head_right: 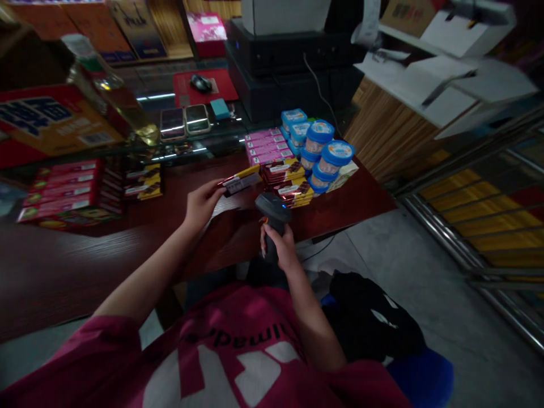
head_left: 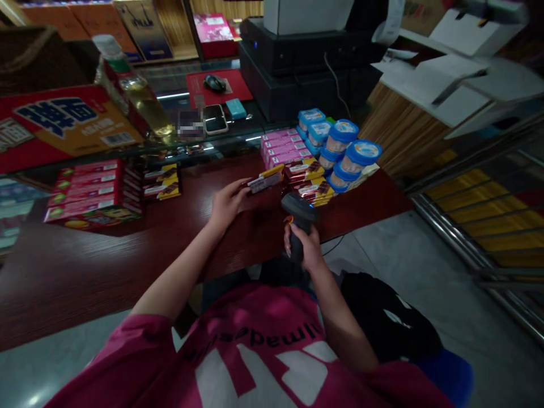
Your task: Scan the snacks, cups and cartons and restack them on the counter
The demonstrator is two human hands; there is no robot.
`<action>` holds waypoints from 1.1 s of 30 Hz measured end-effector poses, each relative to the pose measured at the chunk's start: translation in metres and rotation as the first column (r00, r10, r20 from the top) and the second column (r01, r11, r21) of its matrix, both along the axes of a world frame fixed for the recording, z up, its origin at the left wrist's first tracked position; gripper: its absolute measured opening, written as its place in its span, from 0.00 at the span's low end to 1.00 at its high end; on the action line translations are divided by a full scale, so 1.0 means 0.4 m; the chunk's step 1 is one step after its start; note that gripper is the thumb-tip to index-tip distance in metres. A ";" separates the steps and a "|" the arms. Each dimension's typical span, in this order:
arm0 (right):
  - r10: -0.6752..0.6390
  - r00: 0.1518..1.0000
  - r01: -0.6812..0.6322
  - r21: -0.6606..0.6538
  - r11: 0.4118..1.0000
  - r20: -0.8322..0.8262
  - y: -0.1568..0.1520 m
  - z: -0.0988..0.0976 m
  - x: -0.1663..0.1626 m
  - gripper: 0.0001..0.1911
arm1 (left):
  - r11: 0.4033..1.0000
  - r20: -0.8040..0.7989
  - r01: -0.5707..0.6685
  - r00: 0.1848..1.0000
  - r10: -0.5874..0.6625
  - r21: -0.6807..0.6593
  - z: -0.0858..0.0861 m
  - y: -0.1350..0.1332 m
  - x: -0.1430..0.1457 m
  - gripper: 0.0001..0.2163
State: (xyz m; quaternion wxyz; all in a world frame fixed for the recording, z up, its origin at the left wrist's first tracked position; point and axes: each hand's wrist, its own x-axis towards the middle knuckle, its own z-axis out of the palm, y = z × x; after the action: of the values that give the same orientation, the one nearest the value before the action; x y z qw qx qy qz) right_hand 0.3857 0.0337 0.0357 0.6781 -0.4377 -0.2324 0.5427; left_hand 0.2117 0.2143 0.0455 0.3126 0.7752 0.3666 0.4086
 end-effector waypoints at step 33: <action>0.474 0.880 -0.474 -0.033 0.880 -0.030 0.211 -0.022 -0.201 0.21 | 0.906 0.218 -0.224 0.924 0.315 -0.359 -0.108 0.031 -0.272 0.15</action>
State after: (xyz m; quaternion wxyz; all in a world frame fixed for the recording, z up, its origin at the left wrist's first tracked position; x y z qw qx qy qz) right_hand 0.3055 0.1180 0.0269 0.5185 -0.3751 -0.3146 0.7010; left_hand 0.1028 0.2267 0.0025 0.4241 0.5904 0.4874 0.4837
